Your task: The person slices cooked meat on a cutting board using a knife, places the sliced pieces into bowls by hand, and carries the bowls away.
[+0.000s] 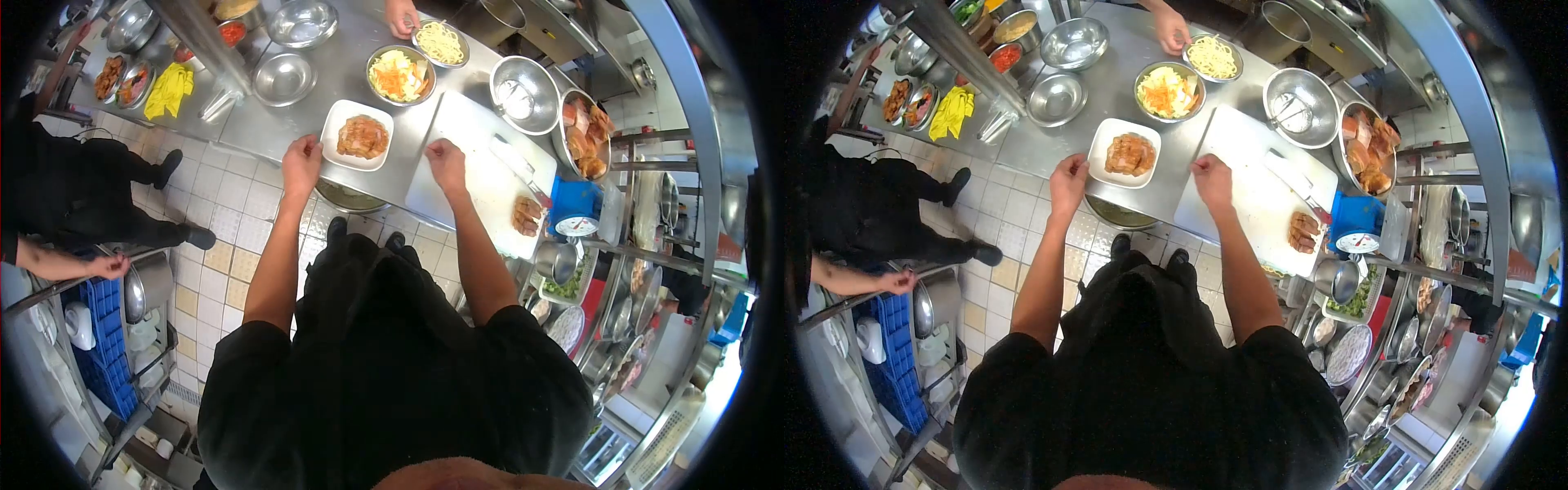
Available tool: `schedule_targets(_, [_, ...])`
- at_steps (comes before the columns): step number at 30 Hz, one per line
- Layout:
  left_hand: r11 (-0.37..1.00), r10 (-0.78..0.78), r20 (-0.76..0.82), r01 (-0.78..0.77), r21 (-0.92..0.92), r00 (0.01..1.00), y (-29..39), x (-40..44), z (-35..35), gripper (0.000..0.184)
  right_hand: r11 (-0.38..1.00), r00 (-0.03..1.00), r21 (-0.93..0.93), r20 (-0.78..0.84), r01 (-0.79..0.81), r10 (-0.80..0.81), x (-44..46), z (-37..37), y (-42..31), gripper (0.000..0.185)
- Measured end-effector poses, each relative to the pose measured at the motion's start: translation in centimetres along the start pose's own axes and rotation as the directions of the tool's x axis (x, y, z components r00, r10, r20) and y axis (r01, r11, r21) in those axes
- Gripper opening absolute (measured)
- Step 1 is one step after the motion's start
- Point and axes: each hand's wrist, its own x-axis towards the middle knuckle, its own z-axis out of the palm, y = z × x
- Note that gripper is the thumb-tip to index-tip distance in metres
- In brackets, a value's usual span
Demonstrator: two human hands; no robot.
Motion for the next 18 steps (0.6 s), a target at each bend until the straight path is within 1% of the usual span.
schedule_targets(1, [1.000,-0.014,0.011,0.014,-0.015,1.000,-0.3,0.2,-0.1,0.030,0.993,0.997,0.095,0.009,0.073,-0.075,-0.3,0.7,-2.2,0.017])
schedule_targets(3, [0.998,-0.042,0.035,0.044,-0.040,0.999,-0.9,0.4,-0.3,0.032,0.955,0.967,0.255,0.164,0.149,-0.195,-0.7,2.3,-6.8,0.017])
schedule_targets(5, [0.992,-0.081,0.086,0.088,-0.091,0.993,-2.1,0.6,0.1,0.029,0.932,0.926,0.236,0.195,0.276,-0.324,-0.2,5.0,-9.2,0.017])
schedule_targets(6, [0.987,-0.097,0.112,0.110,-0.116,0.989,-2.4,0.7,0.2,0.027,0.940,0.924,0.190,0.211,0.282,-0.320,0.0,5.8,-10.4,0.016])
schedule_targets(8, [0.987,-0.089,0.103,0.102,-0.121,0.991,-2.0,0.5,0.2,0.030,0.951,0.920,0.095,0.241,0.294,-0.309,0.5,6.8,-12.4,0.014])
schedule_targets(9, [0.987,-0.088,0.099,0.100,-0.123,0.991,-1.9,0.4,0.2,0.032,0.943,0.912,0.074,0.241,0.325,-0.334,1.0,7.1,-12.5,0.014])
schedule_targets(11, [0.985,-0.066,0.128,0.085,-0.150,0.990,-1.7,0.2,0.1,0.027,0.922,0.890,0.035,0.248,0.386,-0.382,1.7,7.7,-12.6,0.015])
schedule_targets(14, [0.984,-0.056,0.136,0.078,-0.163,0.989,-1.8,0.6,0.2,0.024,0.954,0.907,-0.034,0.324,0.298,-0.271,1.6,6.7,-12.9,0.015])
schedule_targets(18, [0.989,-0.073,0.147,0.090,-0.114,0.986,-1.2,1.4,0.2,0.024,0.915,0.879,-0.163,0.382,0.370,-0.287,0.6,6.7,-12.0,0.012])
